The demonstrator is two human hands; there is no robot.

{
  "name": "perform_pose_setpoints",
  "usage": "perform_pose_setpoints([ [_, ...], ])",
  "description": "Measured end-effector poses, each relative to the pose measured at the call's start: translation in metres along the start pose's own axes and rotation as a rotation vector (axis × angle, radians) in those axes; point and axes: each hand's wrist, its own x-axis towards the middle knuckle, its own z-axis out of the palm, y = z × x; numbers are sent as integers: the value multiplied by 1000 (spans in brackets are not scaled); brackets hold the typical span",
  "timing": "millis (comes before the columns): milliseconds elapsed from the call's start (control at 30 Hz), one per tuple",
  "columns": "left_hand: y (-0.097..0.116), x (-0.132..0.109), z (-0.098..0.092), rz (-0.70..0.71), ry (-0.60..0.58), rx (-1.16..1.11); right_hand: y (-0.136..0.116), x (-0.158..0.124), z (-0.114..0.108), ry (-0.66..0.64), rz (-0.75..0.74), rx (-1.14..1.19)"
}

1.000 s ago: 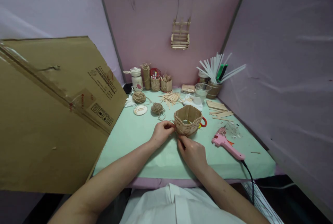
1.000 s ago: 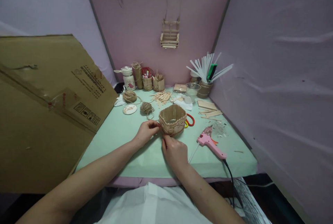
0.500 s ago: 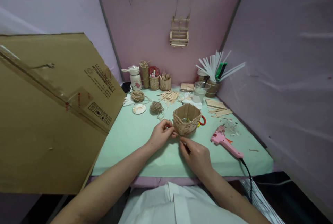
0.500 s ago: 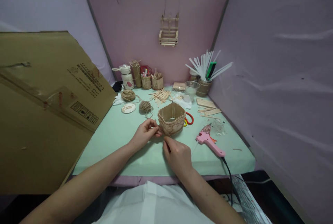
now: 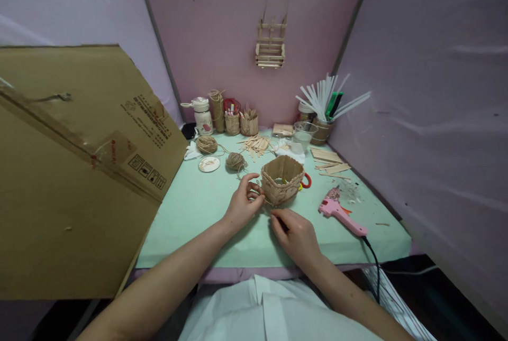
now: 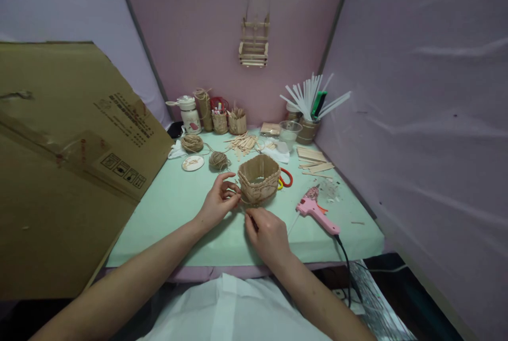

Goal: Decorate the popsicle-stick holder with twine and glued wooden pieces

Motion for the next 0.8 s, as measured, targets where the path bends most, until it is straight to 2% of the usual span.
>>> perform_pose_setpoints([
  [133, 4, -2, -2, 92, -90, 189, -7, 0, -12, -8, -13, -17],
  [267, 6, -3, -4, 141, -136, 351, -4, -1, -35, -21, -17, -71],
  [433, 5, -1, -5, 131, -168, 404, 18, 6, -76, 15, 74, -121],
  [567, 4, 0, -5, 137, -176, 473, 46, 39, -105, 28, 190, -193],
  [633, 3, 0, -5, 135, -185, 505, 61, 66, -107, -57, 235, -272],
  [667, 2, -1, -5, 135, -190, 517, 68, 81, -105, -179, 271, -328],
  [700, 2, -1, -5, 136, -196, 524, 74, 95, -100, -349, 301, -392],
  [800, 0, 0, -5, 146, -217, 533, 89, 130, -75, -537, 329, -428],
])
